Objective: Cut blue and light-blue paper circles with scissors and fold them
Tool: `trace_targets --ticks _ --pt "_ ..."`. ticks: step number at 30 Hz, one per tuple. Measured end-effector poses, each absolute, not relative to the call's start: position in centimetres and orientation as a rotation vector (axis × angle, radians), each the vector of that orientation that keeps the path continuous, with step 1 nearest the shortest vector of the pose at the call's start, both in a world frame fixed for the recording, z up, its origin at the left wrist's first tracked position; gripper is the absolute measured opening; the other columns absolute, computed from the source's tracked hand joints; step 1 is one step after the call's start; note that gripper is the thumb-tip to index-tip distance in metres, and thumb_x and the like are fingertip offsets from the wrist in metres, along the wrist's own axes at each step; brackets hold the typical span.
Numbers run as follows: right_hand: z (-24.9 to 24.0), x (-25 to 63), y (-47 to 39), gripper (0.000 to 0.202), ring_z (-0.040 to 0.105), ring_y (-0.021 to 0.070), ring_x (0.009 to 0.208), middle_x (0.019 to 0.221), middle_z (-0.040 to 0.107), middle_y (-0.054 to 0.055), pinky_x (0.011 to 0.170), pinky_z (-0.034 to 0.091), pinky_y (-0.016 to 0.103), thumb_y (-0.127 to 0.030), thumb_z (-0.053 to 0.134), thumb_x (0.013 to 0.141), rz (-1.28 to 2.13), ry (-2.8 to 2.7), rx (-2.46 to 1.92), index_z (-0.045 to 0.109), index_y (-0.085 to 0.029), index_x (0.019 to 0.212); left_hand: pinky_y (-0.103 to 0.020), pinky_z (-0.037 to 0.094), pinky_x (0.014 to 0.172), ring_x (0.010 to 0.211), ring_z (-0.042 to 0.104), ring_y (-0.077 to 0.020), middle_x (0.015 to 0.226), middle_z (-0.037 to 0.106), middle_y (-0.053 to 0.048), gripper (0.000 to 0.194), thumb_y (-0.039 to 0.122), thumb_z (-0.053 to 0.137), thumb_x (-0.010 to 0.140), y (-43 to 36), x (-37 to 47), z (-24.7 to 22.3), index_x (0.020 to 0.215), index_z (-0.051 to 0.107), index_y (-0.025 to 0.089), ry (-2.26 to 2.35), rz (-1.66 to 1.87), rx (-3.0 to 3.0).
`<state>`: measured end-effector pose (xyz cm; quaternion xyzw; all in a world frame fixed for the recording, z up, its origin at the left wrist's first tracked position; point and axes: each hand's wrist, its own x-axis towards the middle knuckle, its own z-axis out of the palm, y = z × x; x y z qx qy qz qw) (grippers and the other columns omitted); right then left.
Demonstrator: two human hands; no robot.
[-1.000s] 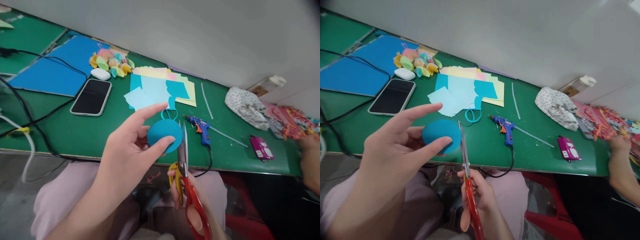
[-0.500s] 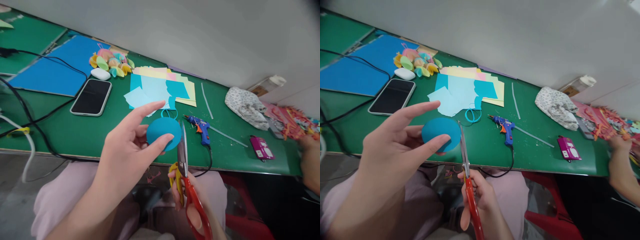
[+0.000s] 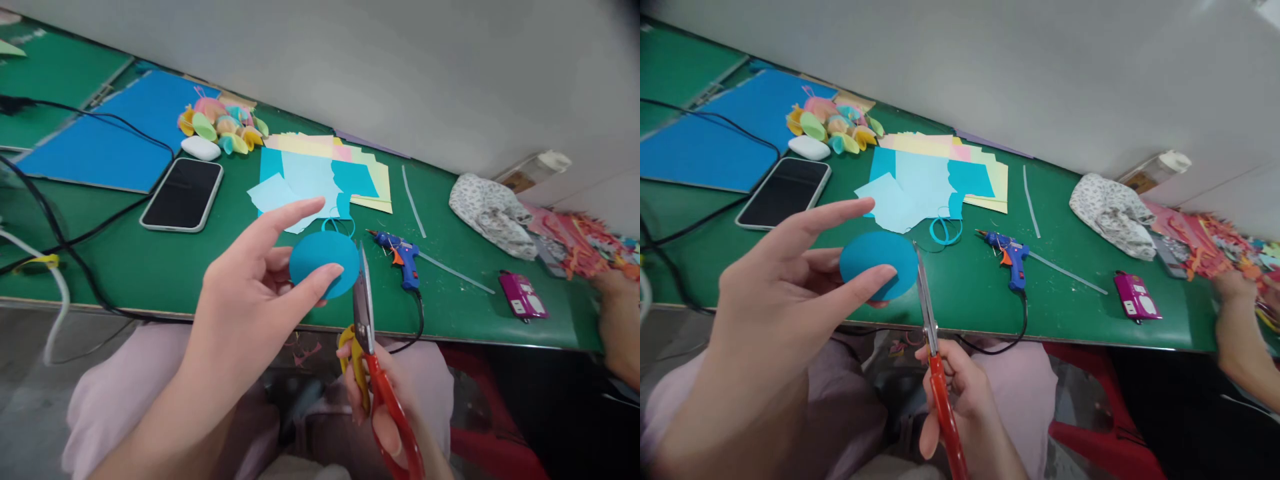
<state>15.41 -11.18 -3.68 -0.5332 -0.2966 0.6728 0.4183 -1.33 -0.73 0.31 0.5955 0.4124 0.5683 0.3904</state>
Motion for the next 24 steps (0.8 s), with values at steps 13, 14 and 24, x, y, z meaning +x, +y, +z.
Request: trace_targets --ticks 13,14,24 --pt "-5.3 15.6 -11.5 0.065 0.044 0.0087 0.037 0.050 0.048 -0.004 0.033 0.027 0.019 -0.073 0.067 0.064 1.755 -0.643 -1.278 0.066 -0.017 0.096 -0.016 0.061 0.050 0.047 0.060 -0.0038 0.063 0.062 0.012 0.056 0.014 0.077 0.068 -0.6 -1.2 0.4 0.120 0.063 0.028 0.976 1.486 1.483" --pt "-5.3 15.7 -11.5 0.061 0.045 0.0091 0.038 0.051 0.049 -0.004 0.034 0.028 0.019 -0.069 0.069 0.066 1.785 -0.666 -1.285 0.066 -0.017 0.097 -0.016 0.062 0.050 0.047 0.061 -0.0040 0.063 0.062 0.012 0.056 0.013 0.077 0.068 -0.6 -1.2 0.4 0.121 0.062 0.028 0.973 1.489 1.480" --pt "-4.8 16.0 -11.4 0.050 0.053 0.0109 0.039 0.052 0.048 -0.005 0.035 0.027 0.018 -0.060 0.070 0.072 1.846 -0.668 -1.327 0.064 -0.018 0.099 -0.023 0.063 0.049 0.048 0.062 -0.0074 0.065 0.065 0.010 0.058 0.018 0.078 0.070 -0.6 -1.3 0.4 0.124 0.061 0.032 1.008 1.467 1.464"
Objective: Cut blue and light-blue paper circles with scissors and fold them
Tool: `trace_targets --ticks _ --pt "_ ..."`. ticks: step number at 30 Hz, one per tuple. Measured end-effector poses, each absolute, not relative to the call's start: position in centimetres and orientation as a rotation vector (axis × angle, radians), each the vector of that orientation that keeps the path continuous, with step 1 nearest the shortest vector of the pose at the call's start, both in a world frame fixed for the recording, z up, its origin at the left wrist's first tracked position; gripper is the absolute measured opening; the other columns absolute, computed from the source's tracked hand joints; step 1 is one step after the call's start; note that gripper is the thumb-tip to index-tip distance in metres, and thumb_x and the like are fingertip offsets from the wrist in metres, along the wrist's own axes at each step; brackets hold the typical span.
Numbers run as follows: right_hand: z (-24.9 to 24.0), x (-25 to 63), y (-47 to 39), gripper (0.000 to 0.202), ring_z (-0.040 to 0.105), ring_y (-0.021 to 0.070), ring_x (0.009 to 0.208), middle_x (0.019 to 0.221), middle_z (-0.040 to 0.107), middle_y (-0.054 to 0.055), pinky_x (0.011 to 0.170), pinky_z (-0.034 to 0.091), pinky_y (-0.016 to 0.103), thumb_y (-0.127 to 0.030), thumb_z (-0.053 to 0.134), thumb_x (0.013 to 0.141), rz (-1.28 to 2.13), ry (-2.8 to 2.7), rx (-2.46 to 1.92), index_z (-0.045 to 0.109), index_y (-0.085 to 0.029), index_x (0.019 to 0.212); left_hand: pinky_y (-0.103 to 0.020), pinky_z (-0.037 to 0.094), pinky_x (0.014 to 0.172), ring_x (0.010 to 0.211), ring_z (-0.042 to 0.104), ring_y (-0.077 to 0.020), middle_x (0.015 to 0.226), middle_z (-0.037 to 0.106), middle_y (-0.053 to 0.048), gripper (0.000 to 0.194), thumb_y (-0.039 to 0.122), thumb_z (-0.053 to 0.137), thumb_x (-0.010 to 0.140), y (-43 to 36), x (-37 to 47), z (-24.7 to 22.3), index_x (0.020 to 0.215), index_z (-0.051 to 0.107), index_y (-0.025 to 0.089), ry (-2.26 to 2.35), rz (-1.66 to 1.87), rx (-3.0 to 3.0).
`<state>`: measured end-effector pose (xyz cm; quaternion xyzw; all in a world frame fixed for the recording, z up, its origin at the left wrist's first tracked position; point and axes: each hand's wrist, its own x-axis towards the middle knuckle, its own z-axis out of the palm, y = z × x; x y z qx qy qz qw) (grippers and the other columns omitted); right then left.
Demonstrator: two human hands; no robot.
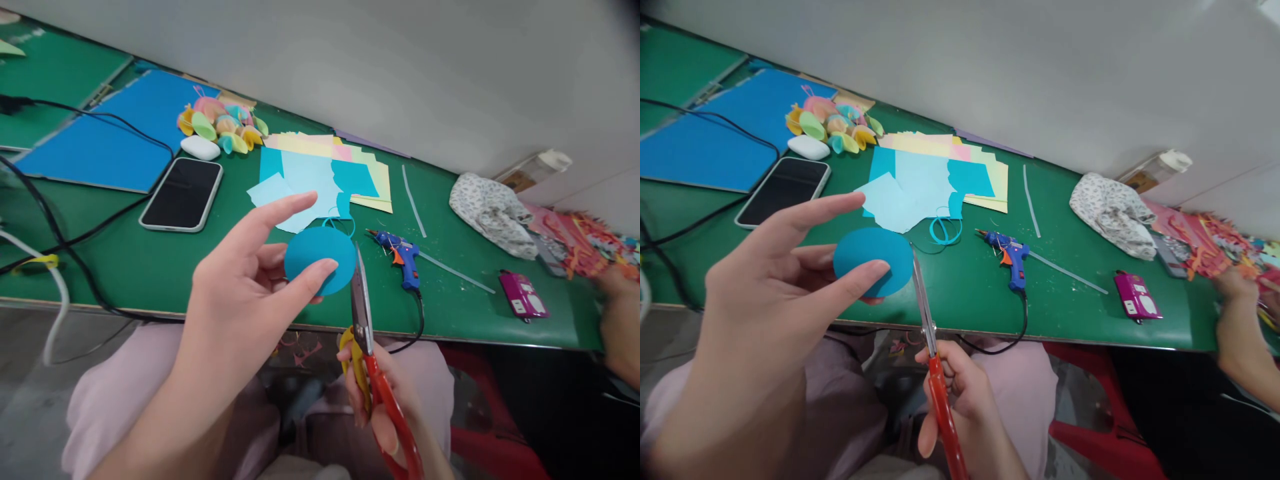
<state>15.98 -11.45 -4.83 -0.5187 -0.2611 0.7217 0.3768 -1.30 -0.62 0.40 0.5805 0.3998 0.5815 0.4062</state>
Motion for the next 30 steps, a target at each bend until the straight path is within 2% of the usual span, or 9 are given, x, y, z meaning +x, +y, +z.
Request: trace_targets --ticks 4,8,11,18,24,30 --pt "-5.4 16.3 -11.6 0.053 0.054 0.0110 0.039 0.050 0.049 -0.006 0.035 0.023 0.018 -0.058 0.075 0.068 1.843 -0.700 -1.316 0.063 -0.017 0.100 -0.026 0.064 0.049 0.051 0.063 -0.0097 0.061 0.061 0.009 0.057 0.020 0.079 0.068 -0.6 -1.3 0.4 0.121 0.063 0.033 1.042 1.476 1.460" --pt "-5.8 16.5 -11.5 0.054 0.054 0.0106 0.037 0.048 0.048 -0.007 0.034 0.023 0.018 -0.058 0.075 0.067 1.889 -0.719 -1.263 0.063 -0.017 0.100 -0.024 0.064 0.048 0.048 0.062 -0.0088 0.059 0.060 0.009 0.057 0.020 0.078 0.068 -0.5 -1.3 0.4 0.122 0.062 0.032 1.039 1.486 1.470" --pt "-5.8 16.5 -11.5 0.050 0.054 0.0100 0.038 0.051 0.049 -0.006 0.034 0.025 0.018 -0.059 0.070 0.072 1.877 -0.661 -1.300 0.063 -0.017 0.099 -0.022 0.063 0.049 0.047 0.061 -0.0074 0.061 0.063 0.010 0.057 0.018 0.078 0.069 -0.5 -1.3 0.4 0.122 0.062 0.030 1.031 1.499 1.485" --pt "-5.6 16.3 -11.5 0.055 0.053 0.0105 0.036 0.049 0.048 -0.007 0.033 0.026 0.018 -0.061 0.073 0.067 1.877 -0.640 -1.289 0.063 -0.016 0.096 -0.021 0.062 0.050 0.050 0.065 -0.0082 0.066 0.068 0.010 0.055 0.017 0.077 0.069 -0.5 -1.2 0.6 0.121 0.062 0.028 1.003 1.514 1.472" --pt "-5.5 15.7 -11.7 0.045 0.053 0.0096 0.036 0.047 0.046 -0.007 0.033 0.022 0.016 -0.058 0.066 0.076 1.820 -0.616 -1.281 0.064 -0.017 0.095 -0.020 0.062 0.051 0.050 0.066 -0.0091 0.067 0.069 0.009 0.058 0.015 0.077 0.070 -0.5 -1.3 0.3 0.124 0.060 0.027 0.998 1.529 1.449" --pt "-6.0 15.3 -11.4 0.055 0.044 0.0078 0.035 0.048 0.049 -0.006 0.031 0.027 0.018 -0.064 0.071 0.067 1.832 -0.484 -1.286 0.065 -0.017 0.094 -0.022 0.063 0.050 0.048 0.064 -0.0095 0.064 0.066 0.009 0.058 0.017 0.078 0.069 -0.6 -1.2 0.3 0.123 0.061 0.028 1.009 1.509 1.451"
